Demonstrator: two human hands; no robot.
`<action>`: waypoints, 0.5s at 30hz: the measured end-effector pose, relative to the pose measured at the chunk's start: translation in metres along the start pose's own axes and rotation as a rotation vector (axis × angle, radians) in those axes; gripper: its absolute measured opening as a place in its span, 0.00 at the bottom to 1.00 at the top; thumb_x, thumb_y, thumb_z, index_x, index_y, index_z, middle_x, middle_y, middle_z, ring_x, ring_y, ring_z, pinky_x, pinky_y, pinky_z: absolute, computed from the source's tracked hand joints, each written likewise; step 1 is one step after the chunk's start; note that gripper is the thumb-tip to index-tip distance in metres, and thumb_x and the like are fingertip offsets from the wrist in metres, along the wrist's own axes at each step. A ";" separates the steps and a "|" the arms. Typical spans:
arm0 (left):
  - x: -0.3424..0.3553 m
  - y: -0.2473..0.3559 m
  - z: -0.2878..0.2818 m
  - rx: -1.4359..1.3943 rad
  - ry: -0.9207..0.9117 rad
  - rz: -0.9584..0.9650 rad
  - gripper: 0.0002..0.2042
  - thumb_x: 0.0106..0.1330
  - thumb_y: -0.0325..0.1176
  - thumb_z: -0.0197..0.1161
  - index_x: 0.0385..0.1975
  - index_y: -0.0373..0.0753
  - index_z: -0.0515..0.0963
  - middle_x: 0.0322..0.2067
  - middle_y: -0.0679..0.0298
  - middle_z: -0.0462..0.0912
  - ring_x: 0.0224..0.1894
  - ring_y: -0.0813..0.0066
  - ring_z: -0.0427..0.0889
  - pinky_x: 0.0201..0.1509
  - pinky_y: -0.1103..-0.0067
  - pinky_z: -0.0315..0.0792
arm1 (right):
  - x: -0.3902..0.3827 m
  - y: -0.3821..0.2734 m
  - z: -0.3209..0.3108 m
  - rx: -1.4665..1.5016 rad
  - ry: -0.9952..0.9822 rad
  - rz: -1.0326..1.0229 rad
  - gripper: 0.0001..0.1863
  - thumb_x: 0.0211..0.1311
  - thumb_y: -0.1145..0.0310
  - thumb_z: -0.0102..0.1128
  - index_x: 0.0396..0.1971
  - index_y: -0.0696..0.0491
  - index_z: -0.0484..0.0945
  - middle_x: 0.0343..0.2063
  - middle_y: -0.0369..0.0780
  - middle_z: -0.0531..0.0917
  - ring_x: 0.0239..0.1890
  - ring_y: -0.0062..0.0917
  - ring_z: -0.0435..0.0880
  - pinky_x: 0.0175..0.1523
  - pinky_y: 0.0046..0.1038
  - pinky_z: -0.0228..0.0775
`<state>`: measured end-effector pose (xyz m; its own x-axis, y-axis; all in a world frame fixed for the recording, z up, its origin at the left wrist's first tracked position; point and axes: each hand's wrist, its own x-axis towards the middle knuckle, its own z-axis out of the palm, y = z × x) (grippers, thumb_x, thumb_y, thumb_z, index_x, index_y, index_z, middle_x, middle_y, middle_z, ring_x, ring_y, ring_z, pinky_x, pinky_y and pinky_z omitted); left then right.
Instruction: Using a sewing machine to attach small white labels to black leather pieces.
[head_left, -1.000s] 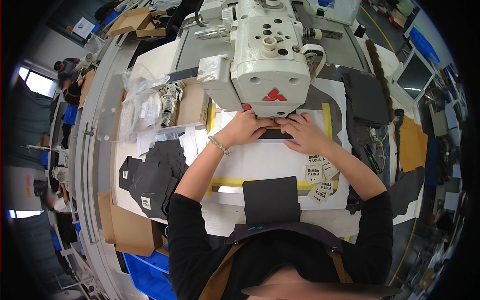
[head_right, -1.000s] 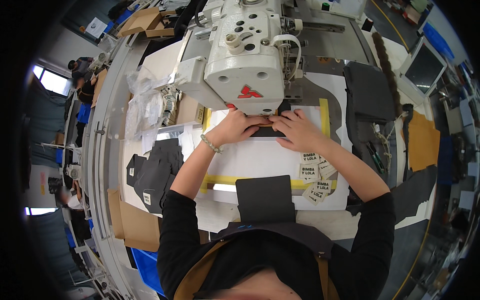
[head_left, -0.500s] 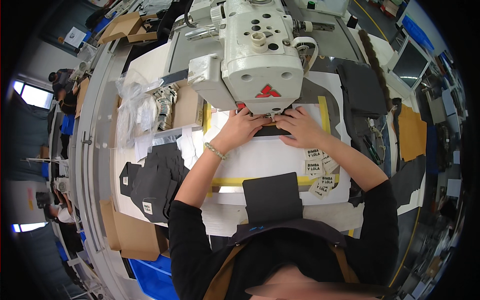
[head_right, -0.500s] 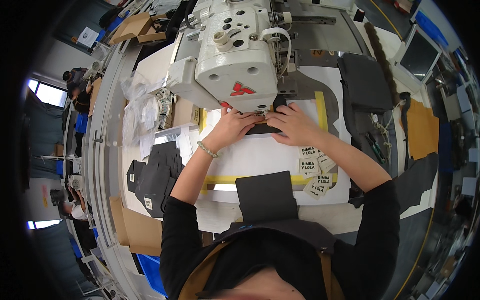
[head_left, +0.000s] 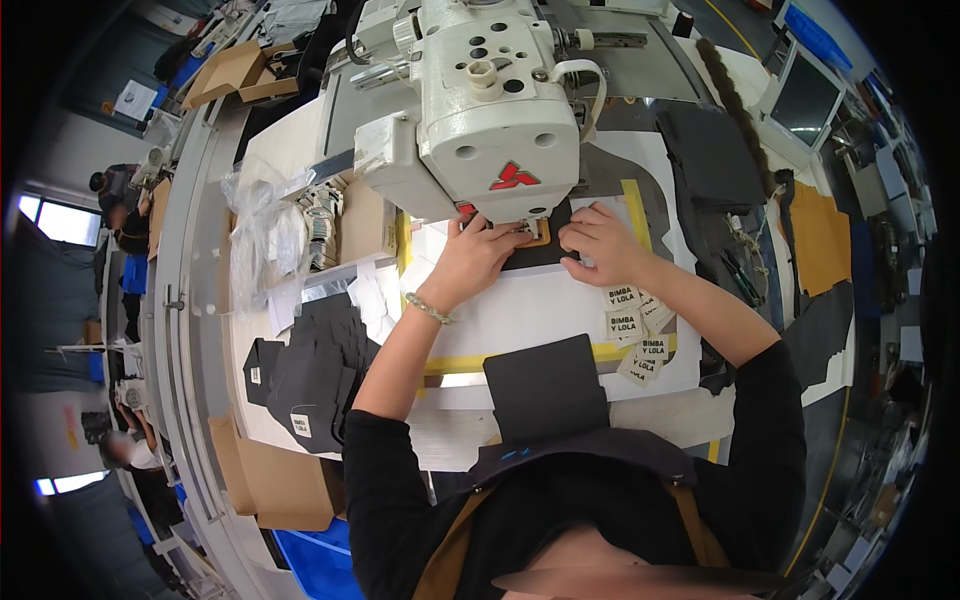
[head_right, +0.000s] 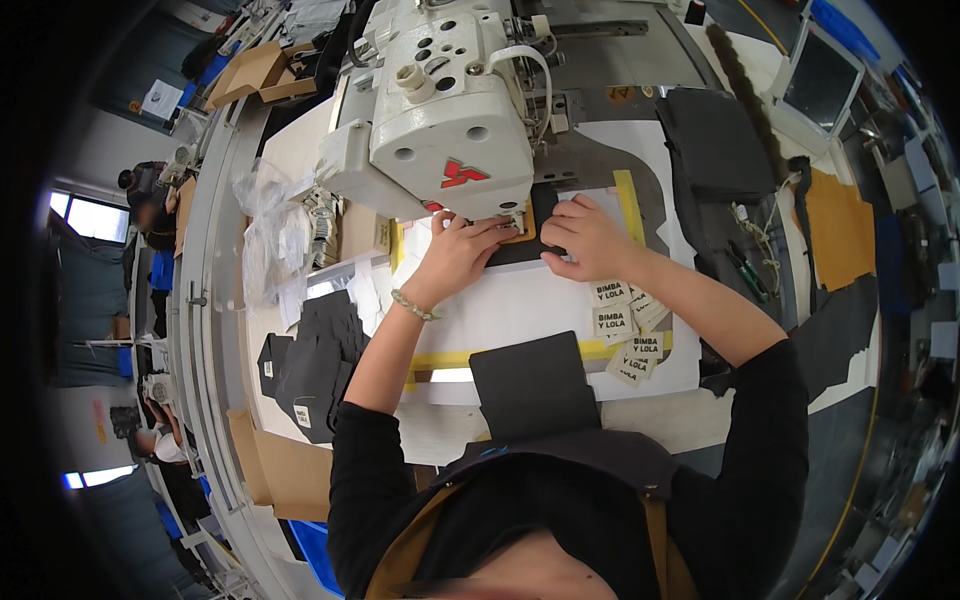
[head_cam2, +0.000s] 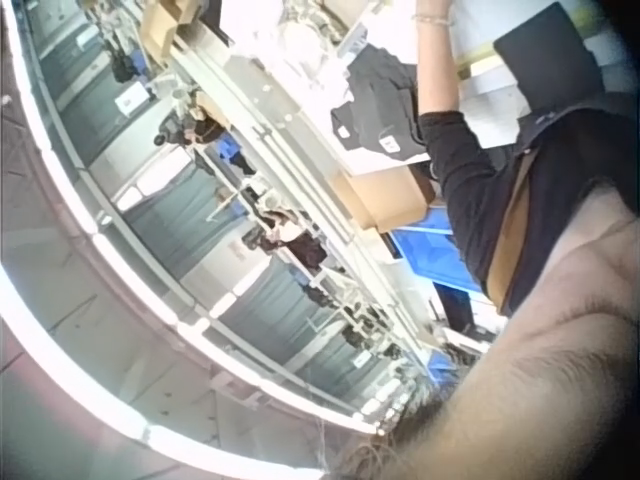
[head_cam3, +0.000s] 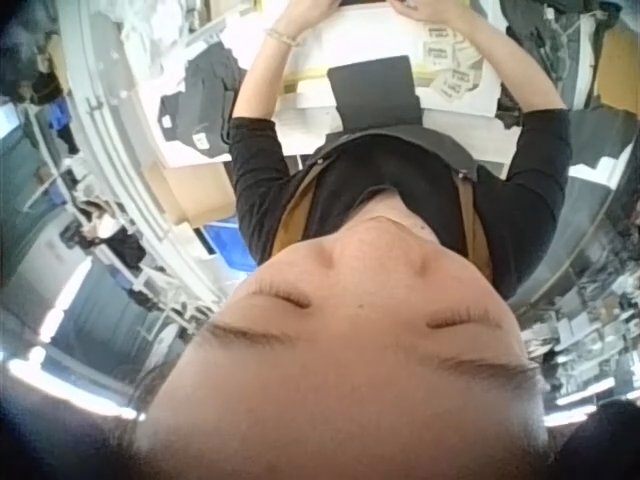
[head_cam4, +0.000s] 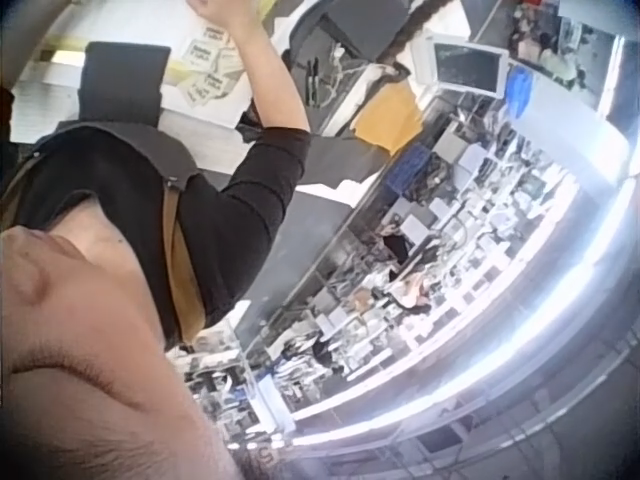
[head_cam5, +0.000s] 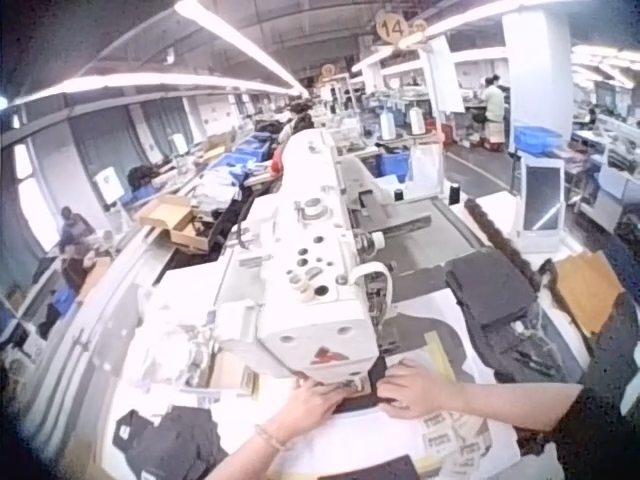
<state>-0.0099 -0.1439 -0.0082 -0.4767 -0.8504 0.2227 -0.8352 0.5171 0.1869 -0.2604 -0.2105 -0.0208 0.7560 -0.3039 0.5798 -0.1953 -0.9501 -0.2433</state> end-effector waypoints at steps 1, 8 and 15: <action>0.000 0.000 -0.001 0.001 -0.001 -0.012 0.16 0.63 0.31 0.61 0.50 0.57 0.80 0.51 0.78 0.79 0.55 0.71 0.71 0.61 0.63 0.55 | 0.002 -0.001 0.002 0.022 0.013 -0.021 0.10 0.48 0.65 0.66 0.27 0.52 0.74 0.28 0.34 0.78 0.37 0.29 0.75 0.45 0.31 0.65; 0.011 -0.008 0.000 0.005 0.058 0.021 0.15 0.64 0.31 0.60 0.49 0.54 0.81 0.45 0.70 0.83 0.51 0.66 0.74 0.56 0.62 0.61 | 0.003 0.014 0.004 0.023 0.095 -0.037 0.08 0.45 0.68 0.65 0.22 0.51 0.73 0.24 0.34 0.79 0.35 0.30 0.75 0.40 0.33 0.65; 0.018 -0.027 0.002 -0.092 -0.268 -0.219 0.18 0.65 0.30 0.58 0.54 0.57 0.79 0.40 0.58 0.82 0.47 0.54 0.75 0.52 0.62 0.62 | 0.009 0.024 0.007 -0.013 0.090 -0.019 0.09 0.50 0.65 0.64 0.21 0.52 0.75 0.22 0.35 0.79 0.35 0.30 0.76 0.43 0.32 0.66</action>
<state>0.0036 -0.1731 -0.0108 -0.3543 -0.9309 -0.0888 -0.9031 0.3159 0.2908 -0.2543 -0.2360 -0.0266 0.7006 -0.2902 0.6519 -0.1895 -0.9564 -0.2221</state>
